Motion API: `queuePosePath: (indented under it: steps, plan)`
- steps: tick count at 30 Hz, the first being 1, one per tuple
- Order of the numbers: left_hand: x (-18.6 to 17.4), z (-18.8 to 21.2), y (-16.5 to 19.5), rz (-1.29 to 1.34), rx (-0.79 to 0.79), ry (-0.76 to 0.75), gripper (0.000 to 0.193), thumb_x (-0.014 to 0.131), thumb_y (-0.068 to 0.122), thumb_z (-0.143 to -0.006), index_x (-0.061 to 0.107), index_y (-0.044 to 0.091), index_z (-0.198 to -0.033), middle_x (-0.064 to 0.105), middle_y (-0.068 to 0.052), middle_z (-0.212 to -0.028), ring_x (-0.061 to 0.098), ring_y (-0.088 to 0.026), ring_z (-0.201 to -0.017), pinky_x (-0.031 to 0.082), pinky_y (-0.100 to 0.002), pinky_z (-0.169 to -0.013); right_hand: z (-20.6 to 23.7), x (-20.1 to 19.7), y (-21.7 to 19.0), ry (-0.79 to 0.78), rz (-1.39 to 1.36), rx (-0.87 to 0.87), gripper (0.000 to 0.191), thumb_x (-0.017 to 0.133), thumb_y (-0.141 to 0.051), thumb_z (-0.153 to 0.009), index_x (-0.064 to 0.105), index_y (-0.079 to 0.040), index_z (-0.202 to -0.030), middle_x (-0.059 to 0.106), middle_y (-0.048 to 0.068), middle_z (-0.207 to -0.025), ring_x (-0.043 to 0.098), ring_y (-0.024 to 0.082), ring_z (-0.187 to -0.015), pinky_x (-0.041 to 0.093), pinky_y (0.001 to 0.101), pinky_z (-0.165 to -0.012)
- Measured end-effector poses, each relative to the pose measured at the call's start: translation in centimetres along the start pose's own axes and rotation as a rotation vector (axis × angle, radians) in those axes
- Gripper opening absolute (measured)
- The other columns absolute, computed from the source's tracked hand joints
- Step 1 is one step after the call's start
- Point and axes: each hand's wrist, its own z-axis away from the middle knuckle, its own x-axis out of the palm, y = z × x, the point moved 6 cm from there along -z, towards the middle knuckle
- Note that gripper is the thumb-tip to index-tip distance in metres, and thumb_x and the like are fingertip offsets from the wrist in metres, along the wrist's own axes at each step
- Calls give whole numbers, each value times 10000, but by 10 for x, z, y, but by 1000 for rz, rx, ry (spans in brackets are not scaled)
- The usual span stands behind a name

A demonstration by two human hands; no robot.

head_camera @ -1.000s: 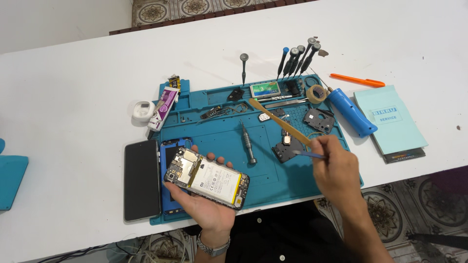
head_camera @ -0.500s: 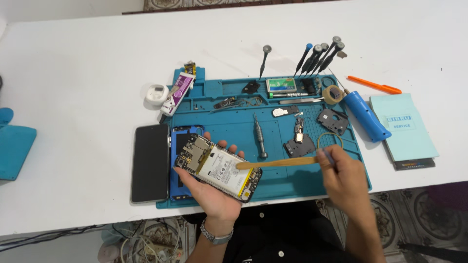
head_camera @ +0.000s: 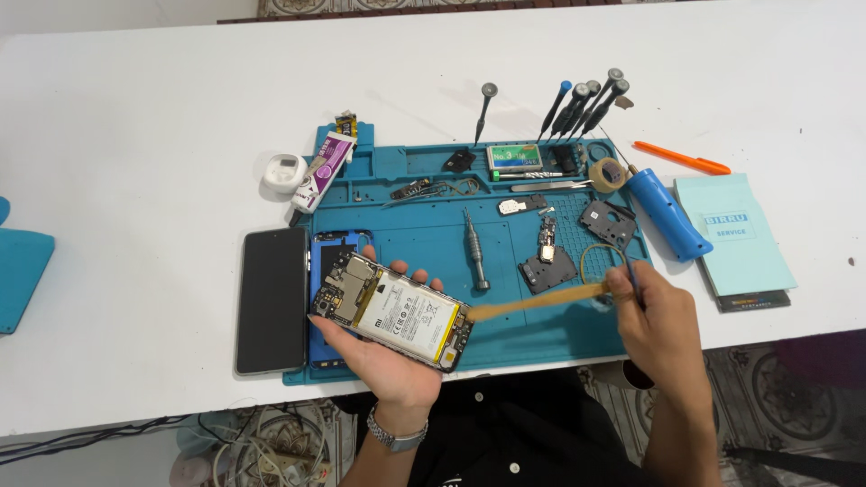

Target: The person repairs a disassembled smartphone at a repair bench. They hold the phone chassis with the battery exposed, brush the internal components with a wooden-handled brush, pry at the board with a blue spudger, then set the phone down and use a screwdriver on small parts while handling a small component and a cloth.

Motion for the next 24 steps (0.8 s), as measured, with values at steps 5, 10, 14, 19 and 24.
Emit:
queuePosePath:
  steps: [5,10,14,19,24]
  plan:
    - [0,0,-2,15,-11,-19,887,270,792,-957,471,122,-1503,610,-101,-1165,607,-269,-1053,496,-530,-997,4,10,10,-117,91,95,255,603,-261,-1001,726,-52,-924,590,128,-554,532,200,-506,398,360,-488]
    - [6,0,-3,-4,-16,-30,882,253,784,-964,468,113,-1494,608,-109,-1163,607,-270,-1044,501,-521,-969,-1,-25,21,345,72,98,275,603,-241,-1129,645,12,-1029,608,100,-671,554,175,-563,407,329,-516]
    - [9,3,-4,-43,-41,-16,894,231,784,-956,469,106,-1488,605,-113,-1155,609,-271,-1040,511,-510,-954,-8,-24,16,409,142,-79,271,646,-215,-1147,599,25,-1030,622,72,-736,600,125,-603,436,301,-535]
    - [12,1,-3,-70,-55,-49,890,230,769,-954,465,96,-1486,603,-127,-1180,612,-275,-1073,521,-510,-947,-4,-18,7,402,227,-50,210,752,-172,-1000,649,6,-1041,534,76,-600,491,171,-491,371,341,-484]
    - [11,0,-17,-54,-254,-51,878,227,751,-943,464,92,-1473,592,-113,-1297,630,-281,-1107,527,-517,-956,7,16,-33,234,7,-223,85,712,-113,-943,692,-57,-1004,526,25,-530,469,140,-426,336,341,-422]
